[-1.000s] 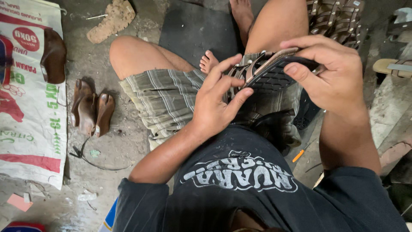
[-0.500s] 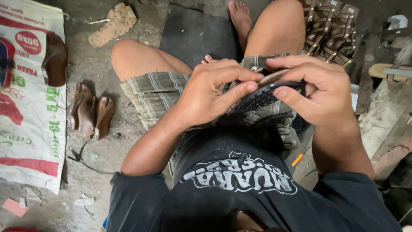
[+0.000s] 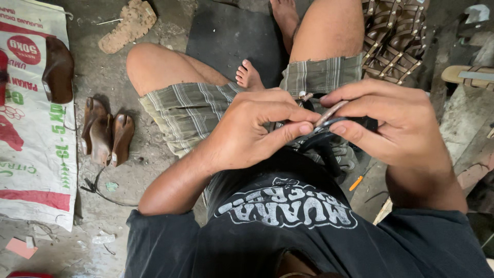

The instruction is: The person sits on the floor and assembles sandals by attaching straps to the sole using a heated tool. They pick up a sole, heat it on a small burner, place a strap on the sole, and use a tool to press the strap into place. The process is repeated for multiple sandals.

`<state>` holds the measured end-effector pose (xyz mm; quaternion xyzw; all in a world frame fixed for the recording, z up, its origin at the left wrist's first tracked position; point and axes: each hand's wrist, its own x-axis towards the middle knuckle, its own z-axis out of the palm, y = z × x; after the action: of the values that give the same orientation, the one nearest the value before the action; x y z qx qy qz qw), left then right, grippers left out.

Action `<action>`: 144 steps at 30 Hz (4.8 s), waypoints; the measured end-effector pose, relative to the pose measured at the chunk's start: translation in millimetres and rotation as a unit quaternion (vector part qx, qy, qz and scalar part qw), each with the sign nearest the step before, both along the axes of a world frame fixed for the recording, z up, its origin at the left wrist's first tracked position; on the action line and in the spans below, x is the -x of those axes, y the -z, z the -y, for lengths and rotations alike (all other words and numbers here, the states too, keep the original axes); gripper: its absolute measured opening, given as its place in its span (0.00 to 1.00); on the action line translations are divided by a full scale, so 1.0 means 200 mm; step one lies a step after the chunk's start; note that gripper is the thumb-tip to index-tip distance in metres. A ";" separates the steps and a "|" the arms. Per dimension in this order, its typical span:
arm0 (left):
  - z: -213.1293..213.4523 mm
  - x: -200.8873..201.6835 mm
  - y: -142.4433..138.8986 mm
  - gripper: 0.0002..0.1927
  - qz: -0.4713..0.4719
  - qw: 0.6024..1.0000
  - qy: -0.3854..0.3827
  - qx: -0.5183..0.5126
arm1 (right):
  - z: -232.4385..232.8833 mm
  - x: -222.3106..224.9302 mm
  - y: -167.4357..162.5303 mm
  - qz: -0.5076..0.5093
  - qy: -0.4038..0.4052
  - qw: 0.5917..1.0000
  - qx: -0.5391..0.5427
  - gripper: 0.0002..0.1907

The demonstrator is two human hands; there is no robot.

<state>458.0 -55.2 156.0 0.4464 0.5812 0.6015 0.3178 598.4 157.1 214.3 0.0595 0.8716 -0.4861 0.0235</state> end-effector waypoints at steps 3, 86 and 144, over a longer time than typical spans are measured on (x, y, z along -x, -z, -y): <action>0.01 -0.01 -0.02 0.10 0.016 1.000 0.009 0.004 | 0.02 0.00 -0.03 0.004 -0.001 1.000 -0.020 0.06; 0.14 -0.08 0.19 0.15 0.143 0.964 -0.219 0.047 | -0.11 0.19 0.28 -0.212 0.027 0.977 -0.004 0.10; -0.42 -0.10 0.26 0.07 -0.318 0.943 -0.089 0.046 | -0.22 -0.13 0.52 -0.194 0.076 0.960 -0.186 0.14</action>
<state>478.3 28.7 104.4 0.5457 0.7164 0.4269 0.0821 623.5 201.3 109.6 0.0334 0.9275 -0.3176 -0.1946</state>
